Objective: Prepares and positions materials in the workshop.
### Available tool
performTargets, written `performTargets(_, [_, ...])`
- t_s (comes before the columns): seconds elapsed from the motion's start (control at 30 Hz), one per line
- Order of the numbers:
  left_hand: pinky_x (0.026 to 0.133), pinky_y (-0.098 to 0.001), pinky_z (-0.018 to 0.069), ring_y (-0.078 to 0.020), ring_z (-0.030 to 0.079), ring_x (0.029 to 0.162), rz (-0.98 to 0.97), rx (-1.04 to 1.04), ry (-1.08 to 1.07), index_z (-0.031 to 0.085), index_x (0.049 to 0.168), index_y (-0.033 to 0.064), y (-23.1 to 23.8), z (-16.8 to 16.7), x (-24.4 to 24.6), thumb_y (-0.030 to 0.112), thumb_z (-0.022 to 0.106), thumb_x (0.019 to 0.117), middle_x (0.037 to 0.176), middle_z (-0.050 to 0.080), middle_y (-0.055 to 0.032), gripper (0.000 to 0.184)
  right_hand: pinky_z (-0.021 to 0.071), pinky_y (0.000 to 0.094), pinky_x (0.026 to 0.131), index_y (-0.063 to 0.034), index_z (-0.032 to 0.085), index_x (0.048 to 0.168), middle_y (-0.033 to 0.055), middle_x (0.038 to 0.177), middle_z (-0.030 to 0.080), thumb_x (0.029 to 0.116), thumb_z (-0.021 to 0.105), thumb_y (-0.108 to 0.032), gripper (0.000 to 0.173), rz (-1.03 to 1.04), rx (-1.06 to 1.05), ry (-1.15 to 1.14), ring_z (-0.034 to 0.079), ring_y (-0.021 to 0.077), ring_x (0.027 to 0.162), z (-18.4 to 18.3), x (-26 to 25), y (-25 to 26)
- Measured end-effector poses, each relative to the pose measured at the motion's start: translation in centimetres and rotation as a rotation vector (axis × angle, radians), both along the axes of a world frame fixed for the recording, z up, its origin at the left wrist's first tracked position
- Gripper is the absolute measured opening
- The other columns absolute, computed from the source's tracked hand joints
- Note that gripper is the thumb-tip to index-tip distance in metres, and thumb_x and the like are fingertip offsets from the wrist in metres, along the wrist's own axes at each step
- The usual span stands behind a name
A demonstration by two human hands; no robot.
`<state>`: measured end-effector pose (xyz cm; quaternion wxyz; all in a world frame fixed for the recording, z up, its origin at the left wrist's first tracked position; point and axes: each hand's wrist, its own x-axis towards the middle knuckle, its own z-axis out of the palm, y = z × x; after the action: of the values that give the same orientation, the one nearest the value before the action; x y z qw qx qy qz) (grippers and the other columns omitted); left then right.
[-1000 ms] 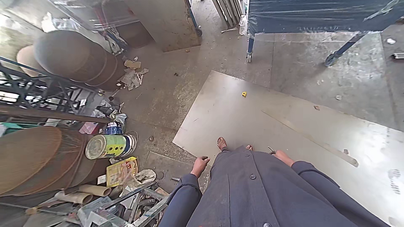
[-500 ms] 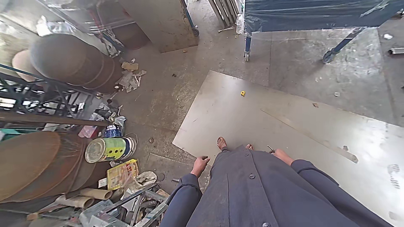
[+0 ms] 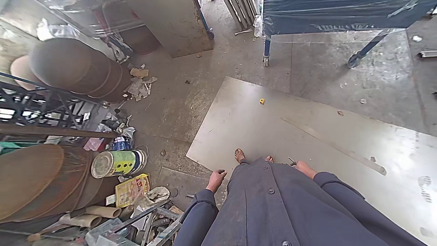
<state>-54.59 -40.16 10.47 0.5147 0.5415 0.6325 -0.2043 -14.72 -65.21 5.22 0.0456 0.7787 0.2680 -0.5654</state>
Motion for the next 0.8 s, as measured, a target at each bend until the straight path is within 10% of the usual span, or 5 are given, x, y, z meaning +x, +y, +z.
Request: performTargets(0.8, [0.105,-0.0507,0.0501,-0.0324,0.067,0.118,-0.01,0.003,0.002,0.062,0.138,0.0023,-0.08,0.08,0.17,0.029,0.059,0.1062,0.132,0.066,-0.021,0.042,0.0499,0.0564,0.097,-0.0054,0.07,0.123,0.0218,0.118,0.07,0.1017,0.055,-0.02,0.03,-0.003,-0.004,-0.011,0.066,0.0363,0.114,-0.03,-0.25,-0.18])
